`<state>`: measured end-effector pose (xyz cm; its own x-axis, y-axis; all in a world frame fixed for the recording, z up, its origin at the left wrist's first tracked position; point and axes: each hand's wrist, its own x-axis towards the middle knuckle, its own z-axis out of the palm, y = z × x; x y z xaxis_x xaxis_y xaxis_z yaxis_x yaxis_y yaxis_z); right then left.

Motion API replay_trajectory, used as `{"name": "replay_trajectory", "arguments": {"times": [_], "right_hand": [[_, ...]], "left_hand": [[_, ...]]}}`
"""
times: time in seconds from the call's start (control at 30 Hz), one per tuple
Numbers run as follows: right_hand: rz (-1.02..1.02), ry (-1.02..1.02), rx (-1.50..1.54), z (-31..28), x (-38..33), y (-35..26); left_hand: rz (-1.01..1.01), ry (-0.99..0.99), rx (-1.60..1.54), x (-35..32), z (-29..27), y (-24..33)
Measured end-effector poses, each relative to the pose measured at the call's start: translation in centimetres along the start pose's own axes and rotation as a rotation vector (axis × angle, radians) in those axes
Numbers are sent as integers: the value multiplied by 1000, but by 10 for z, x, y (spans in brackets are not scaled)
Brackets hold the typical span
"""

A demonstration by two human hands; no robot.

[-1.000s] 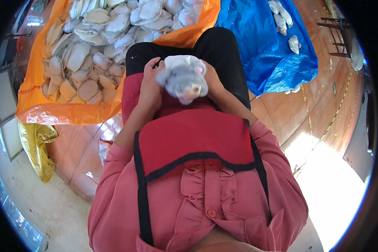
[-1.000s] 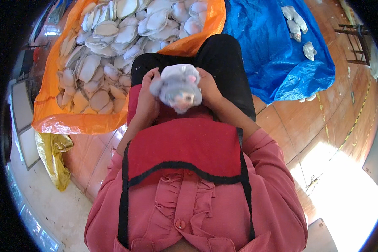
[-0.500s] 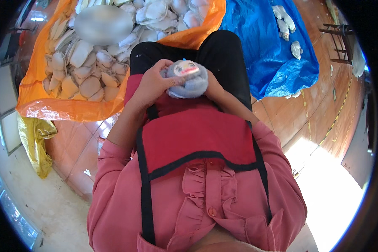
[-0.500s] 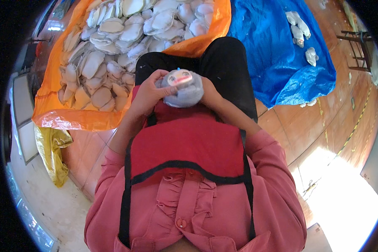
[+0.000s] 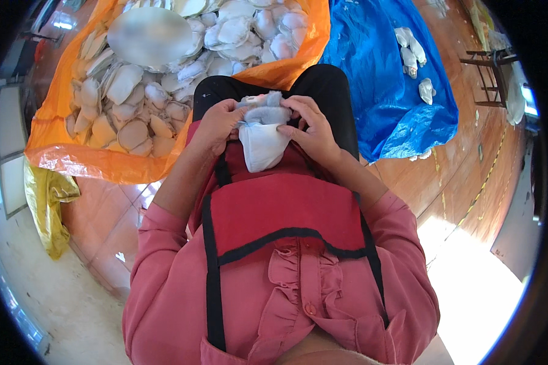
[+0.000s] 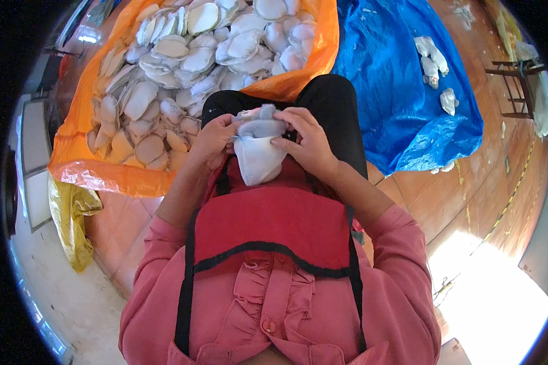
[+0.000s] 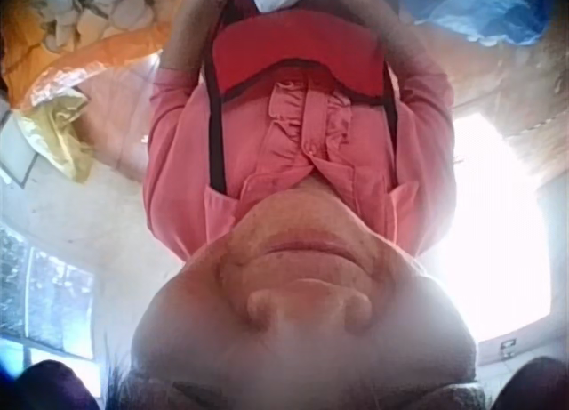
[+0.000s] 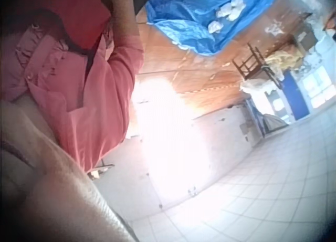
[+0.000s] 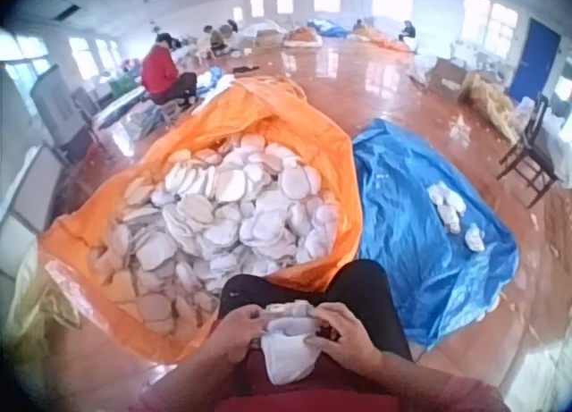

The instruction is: The person sits on the floor and repeatedly stuffs white fabric into the openings of white slipper-like sandals taken from a large orange bag. The person handles the sandals one at a time, inserting the fabric by hand and adjusting it inside each unit.

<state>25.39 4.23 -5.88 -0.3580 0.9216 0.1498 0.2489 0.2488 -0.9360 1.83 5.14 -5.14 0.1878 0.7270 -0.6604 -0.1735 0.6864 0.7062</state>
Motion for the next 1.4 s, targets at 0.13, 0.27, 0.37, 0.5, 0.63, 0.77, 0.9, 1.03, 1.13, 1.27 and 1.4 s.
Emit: {"name": "replay_trajectory", "arguments": {"times": [0.13, 0.27, 0.37, 0.5, 0.63, 0.77, 0.9, 1.03, 1.13, 1.27, 1.4], "right_hand": [[-4, -142, 21, 8, -9, 15], [377, -367, 312, 23, -25, 10], [515, -620, 290, 23, -27, 3], [574, -779, 346, 25, -14, -1], [573, -856, 348, 29, 5, -16], [577, -754, 370, 28, -6, 7], [804, -520, 818, 10, -25, 26], [730, -436, 1089, 4, -28, 31], [706, -459, 1142, 4, -23, 20], [652, -347, 1270, 12, -20, 2], [678, -420, 1302, 11, -27, 7]], "left_hand": [[-28, -51, -145, 9, -8, -14], [-91, 30, -321, 12, 3, -28], [-89, 3, -291, 13, 16, -28], [-70, -130, -49, 26, 28, -17], [-90, -158, 238, 36, 42, 3], [158, -218, 662, 41, 25, 17], [211, -203, 252, 10, -16, 53], [332, -295, 311, 1, -28, 17], [397, -191, 87, -9, 2, 0], [470, 97, 214, -9, 20, -16], [742, 233, 463, -23, 40, -31]]}}
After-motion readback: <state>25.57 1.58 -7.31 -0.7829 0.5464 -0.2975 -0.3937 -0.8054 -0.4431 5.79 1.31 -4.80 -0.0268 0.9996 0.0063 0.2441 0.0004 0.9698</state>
